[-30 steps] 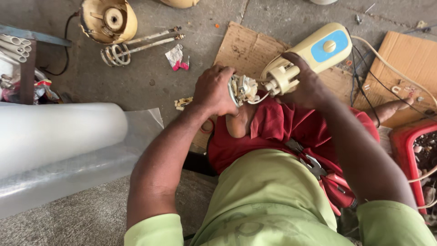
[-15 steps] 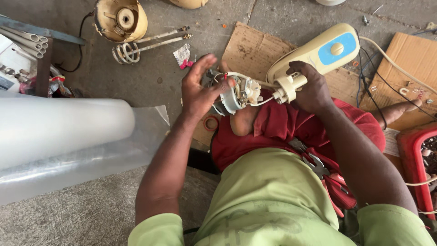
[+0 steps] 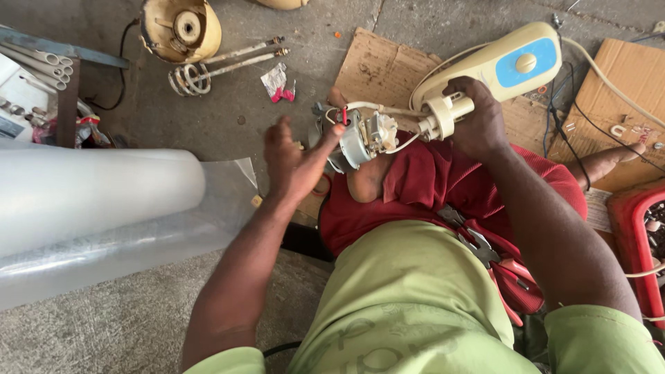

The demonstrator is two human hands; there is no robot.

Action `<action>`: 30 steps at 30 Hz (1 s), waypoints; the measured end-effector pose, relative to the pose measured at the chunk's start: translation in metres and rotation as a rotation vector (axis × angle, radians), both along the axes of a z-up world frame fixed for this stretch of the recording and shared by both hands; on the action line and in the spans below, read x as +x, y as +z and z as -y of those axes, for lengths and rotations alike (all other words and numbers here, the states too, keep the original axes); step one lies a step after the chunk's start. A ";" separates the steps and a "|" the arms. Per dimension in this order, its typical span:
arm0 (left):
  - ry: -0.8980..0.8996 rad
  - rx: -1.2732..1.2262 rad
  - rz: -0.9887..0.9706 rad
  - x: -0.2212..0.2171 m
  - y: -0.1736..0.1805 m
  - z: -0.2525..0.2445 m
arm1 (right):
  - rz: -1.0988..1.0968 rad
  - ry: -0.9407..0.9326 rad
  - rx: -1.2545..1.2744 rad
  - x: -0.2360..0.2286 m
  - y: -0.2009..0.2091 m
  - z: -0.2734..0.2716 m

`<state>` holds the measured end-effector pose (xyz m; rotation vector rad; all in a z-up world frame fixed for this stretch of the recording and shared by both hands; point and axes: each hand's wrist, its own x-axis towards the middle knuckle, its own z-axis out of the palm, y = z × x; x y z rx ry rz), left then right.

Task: The person repairs a fan motor while sitting on the floor, using pliers and a screwdriver to assemble and secure the internal components and housing.

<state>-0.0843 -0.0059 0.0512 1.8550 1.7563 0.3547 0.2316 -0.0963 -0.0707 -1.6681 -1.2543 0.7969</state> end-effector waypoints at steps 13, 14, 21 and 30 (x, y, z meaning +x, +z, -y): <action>0.789 -0.969 0.994 0.057 -0.003 0.004 | 0.023 0.029 -0.030 0.002 -0.005 0.000; 0.774 -0.964 1.022 0.059 -0.005 0.001 | 0.015 0.031 -0.034 0.002 -0.005 0.000; 0.706 -0.911 1.138 0.051 -0.013 0.009 | -0.114 -0.001 -0.031 -0.002 -0.001 0.000; 0.721 -0.740 1.219 0.029 0.028 0.015 | -0.049 -0.025 0.009 -0.015 0.063 -0.011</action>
